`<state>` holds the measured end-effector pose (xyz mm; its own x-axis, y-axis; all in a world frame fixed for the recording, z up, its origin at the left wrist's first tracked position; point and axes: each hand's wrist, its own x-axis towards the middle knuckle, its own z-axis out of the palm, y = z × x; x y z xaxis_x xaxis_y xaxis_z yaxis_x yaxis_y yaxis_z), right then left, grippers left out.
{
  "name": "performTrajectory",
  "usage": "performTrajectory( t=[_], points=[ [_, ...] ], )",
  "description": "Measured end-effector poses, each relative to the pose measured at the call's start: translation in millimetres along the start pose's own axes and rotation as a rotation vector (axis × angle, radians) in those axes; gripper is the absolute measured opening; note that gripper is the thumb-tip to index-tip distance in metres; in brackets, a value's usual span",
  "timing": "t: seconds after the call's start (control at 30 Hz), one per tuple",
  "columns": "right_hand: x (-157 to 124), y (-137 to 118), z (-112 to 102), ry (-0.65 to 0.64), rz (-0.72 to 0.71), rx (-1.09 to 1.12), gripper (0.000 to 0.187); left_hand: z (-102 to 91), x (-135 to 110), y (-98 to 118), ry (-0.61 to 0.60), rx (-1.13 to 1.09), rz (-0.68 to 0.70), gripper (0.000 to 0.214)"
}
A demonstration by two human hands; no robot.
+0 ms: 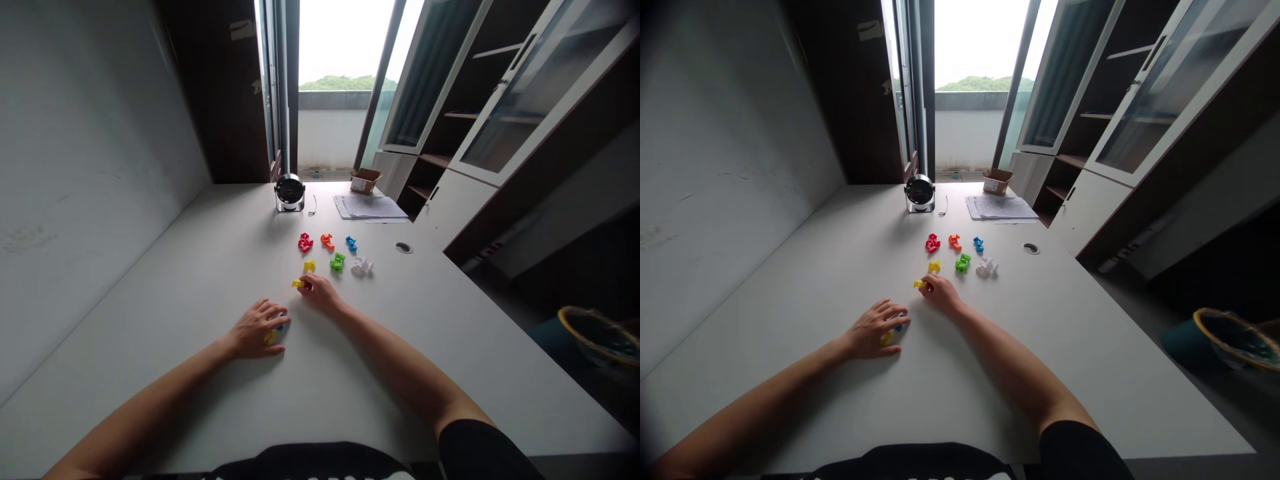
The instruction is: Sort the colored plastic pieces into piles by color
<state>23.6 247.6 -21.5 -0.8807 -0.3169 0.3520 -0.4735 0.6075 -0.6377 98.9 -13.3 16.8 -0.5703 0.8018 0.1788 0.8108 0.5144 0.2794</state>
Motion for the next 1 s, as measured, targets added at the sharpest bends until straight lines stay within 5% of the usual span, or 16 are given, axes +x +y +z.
performTrajectory(
  t=[0.2,0.43,0.63,0.8,1.0],
  points=[
    [1.7,2.2,-1.7,0.016,0.026,0.018,0.013,7.9,16.4,-45.5,0.174,-0.001,-0.24,0.021],
    [0.7,5.1,-2.7,0.037,0.021,0.065,0.021,9.3,68.1,-96.6,0.314,0.046,-0.446,0.014],
    [-1.9,1.5,-4.0,0.053,0.137,0.201,0.028,12.8,67.7,-93.4,0.358,0.105,-0.461,0.018],
    [-6.8,-3.5,-1.5,0.022,0.156,0.391,0.03,2.5,57.5,-84.7,0.338,0.026,-0.332,0.022],
    [-4.5,1.2,0.2,0.021,0.192,0.543,0.034,7.6,79.5,-43.0,0.454,-0.295,-0.301,0.027]
  ],
)
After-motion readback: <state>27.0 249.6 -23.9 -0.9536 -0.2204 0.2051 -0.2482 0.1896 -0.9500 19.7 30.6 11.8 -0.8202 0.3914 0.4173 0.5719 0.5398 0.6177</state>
